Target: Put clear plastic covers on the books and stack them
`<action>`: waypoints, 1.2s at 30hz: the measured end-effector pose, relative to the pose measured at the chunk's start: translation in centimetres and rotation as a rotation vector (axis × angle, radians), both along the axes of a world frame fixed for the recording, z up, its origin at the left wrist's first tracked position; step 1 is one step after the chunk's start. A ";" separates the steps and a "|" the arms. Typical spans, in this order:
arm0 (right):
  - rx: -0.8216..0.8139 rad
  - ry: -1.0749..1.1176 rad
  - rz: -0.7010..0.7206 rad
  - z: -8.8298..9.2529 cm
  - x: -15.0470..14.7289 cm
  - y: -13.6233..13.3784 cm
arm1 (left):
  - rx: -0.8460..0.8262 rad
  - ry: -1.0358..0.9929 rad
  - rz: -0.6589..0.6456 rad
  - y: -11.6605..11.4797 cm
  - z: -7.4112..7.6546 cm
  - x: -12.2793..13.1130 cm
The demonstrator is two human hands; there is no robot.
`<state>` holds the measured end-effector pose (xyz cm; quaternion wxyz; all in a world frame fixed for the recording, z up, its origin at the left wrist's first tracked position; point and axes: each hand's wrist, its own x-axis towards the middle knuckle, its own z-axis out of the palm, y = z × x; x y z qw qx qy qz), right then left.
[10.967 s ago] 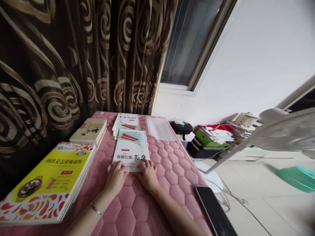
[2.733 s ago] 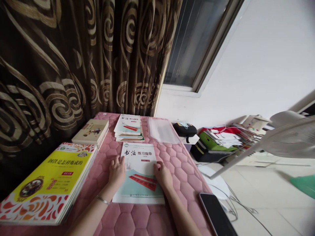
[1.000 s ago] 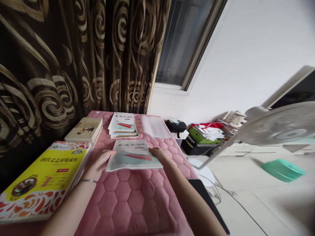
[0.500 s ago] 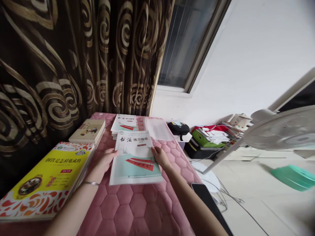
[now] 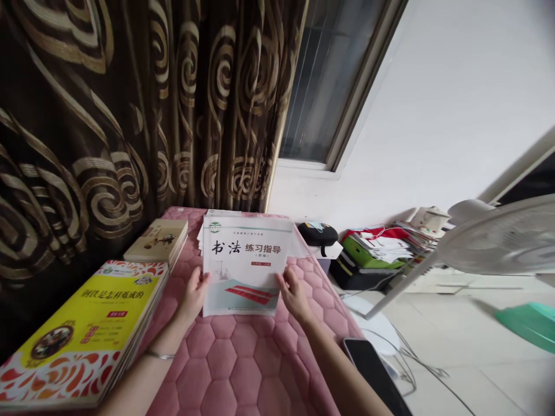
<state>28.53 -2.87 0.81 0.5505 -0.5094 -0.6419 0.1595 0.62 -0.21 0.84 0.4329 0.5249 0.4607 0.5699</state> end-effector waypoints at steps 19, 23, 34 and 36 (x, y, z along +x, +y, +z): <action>0.163 0.021 -0.058 2.3 0.4 -0.1 | 0.221 0.124 0.091 -0.1 2.2 -0.9; 0.149 0.009 -0.077 2.7 0.3 -0.1 | 0.250 0.142 0.117 -0.4 2.6 -0.9; 0.076 0.005 0.002 2.9 0.5 -0.2 | 0.145 0.050 0.007 0.0 2.5 -0.4; 0.029 0.010 0.002 2.2 0.4 -0.1 | 0.101 0.046 0.010 -0.1 1.8 -0.3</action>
